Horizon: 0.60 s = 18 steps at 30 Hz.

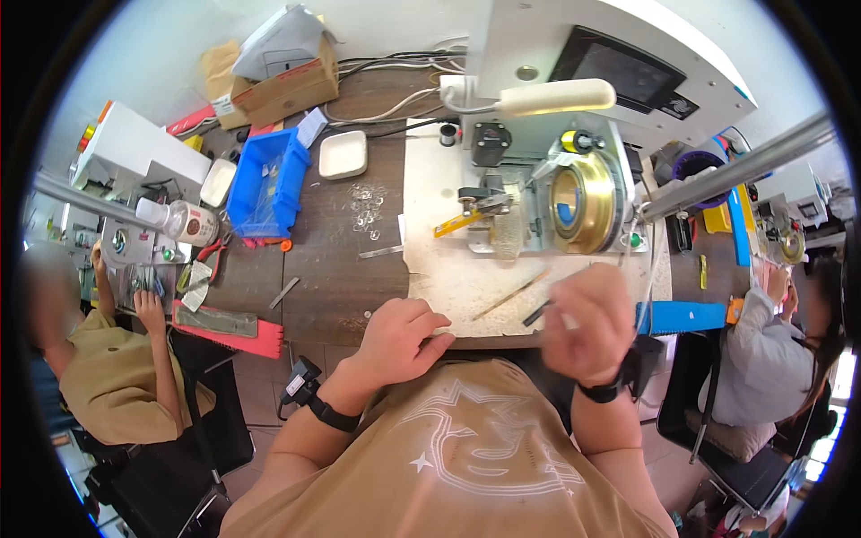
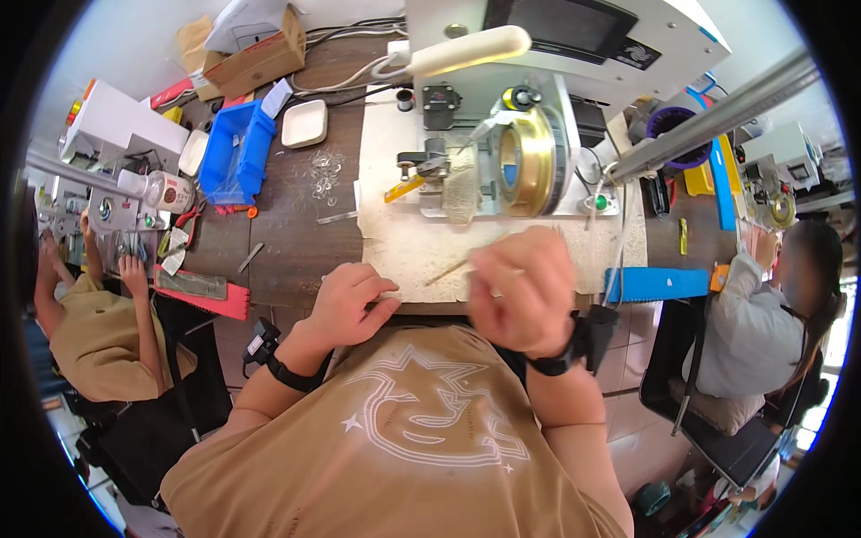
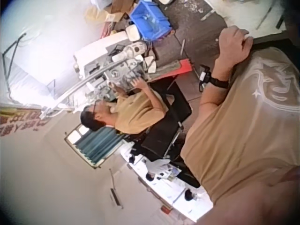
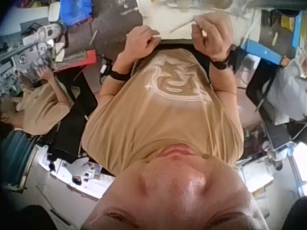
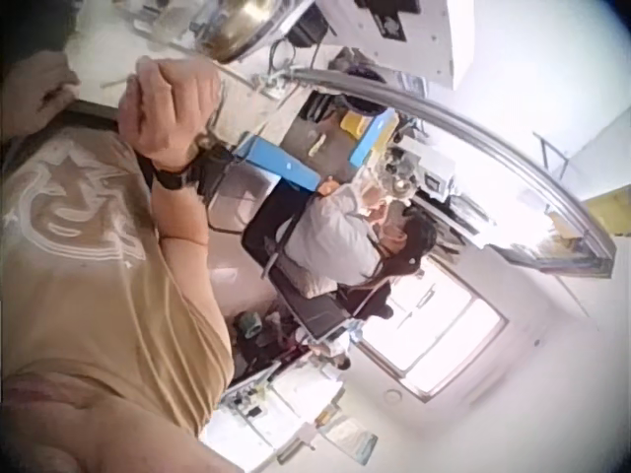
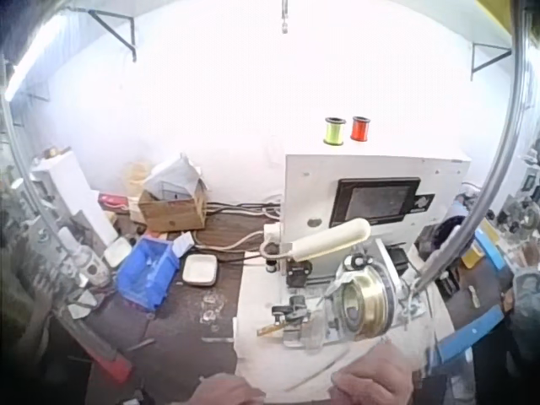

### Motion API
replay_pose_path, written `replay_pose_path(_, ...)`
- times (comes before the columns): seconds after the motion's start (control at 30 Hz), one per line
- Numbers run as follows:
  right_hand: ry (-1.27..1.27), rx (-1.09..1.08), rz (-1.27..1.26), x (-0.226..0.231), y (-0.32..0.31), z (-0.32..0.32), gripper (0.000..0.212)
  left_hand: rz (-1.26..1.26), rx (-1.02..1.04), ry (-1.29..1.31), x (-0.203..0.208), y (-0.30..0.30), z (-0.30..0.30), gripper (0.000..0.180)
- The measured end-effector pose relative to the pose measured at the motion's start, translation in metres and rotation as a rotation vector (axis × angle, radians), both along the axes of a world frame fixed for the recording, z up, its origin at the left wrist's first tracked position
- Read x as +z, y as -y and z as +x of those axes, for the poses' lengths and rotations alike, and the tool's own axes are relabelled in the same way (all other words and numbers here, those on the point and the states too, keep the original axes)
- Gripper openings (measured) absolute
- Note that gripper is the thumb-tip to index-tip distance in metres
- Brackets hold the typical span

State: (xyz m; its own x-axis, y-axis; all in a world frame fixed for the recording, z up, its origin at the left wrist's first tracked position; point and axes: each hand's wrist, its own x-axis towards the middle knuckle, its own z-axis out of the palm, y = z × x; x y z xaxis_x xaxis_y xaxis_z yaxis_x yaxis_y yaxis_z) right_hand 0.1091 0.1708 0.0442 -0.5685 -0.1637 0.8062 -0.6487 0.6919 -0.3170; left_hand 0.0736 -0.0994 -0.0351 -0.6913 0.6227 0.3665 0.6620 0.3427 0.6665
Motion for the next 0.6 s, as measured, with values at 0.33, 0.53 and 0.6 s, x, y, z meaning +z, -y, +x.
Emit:
replay_pose_path(0.33,0.517,0.082,0.189,-0.064,0.12,-0.043,0.048,0.039,0.614,0.215,-0.017,0.04,-0.057,0.006)
replay_pose_path(0.53,0.602,-0.022,0.311,-0.091,0.148,-0.068,0.053,-0.1,0.582,0.104,-0.029,0.051,-0.085,0.008)
replay_pose_path(0.6,0.612,-0.059,0.307,-0.095,0.153,-0.073,0.053,-0.106,0.532,0.087,-0.031,0.052,-0.091,0.01)
